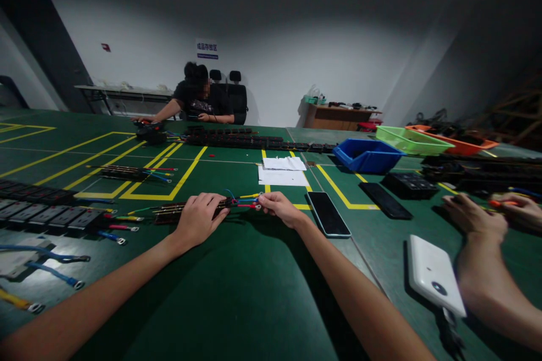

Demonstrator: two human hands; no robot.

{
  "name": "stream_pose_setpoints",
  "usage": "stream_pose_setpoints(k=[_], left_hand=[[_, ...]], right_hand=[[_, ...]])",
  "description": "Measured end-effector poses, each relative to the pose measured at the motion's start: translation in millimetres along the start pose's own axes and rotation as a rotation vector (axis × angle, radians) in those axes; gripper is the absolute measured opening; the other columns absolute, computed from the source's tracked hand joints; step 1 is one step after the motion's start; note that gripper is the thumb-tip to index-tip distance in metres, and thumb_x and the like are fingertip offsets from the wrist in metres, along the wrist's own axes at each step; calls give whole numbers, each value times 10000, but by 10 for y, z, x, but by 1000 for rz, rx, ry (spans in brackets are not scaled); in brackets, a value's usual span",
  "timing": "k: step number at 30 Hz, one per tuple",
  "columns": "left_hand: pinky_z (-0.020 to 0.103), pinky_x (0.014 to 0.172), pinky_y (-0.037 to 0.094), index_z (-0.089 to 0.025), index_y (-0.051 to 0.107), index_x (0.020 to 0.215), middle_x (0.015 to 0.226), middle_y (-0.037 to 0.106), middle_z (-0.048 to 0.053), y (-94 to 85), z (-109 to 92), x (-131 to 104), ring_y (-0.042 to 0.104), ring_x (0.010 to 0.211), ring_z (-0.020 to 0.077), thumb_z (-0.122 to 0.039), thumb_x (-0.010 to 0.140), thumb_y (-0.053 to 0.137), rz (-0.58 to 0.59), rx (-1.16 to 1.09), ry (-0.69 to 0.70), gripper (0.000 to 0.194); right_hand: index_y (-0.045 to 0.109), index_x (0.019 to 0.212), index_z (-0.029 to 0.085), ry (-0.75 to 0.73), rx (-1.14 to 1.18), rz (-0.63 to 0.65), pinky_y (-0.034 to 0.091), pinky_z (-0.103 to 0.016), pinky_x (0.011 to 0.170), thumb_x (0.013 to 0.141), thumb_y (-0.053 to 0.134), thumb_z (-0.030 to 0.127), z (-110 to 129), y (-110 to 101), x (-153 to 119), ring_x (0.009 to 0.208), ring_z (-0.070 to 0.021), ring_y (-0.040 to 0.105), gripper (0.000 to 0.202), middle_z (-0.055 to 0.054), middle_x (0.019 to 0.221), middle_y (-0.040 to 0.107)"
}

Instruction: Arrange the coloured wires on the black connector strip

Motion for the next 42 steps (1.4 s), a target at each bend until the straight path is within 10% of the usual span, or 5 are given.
stream_pose_setpoints(k=[42], left_hand=[[421,856,422,-178,645,1150,1141,686,107,-14,12,-7,599,1036,270,-426,1009,471,-28,-11,-9,334]], right_hand=[[716,776,157,46,118,6,231,-210,455,731,753,460,81,5,-64,554,-82,457,309,-23,694,642]])
Point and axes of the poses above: each hand's wrist, its own x-axis towards the middle knuckle, its own y-axis out of the palm, z = x × y, the point moved 8 cm from there along x, towards the middle knuckle
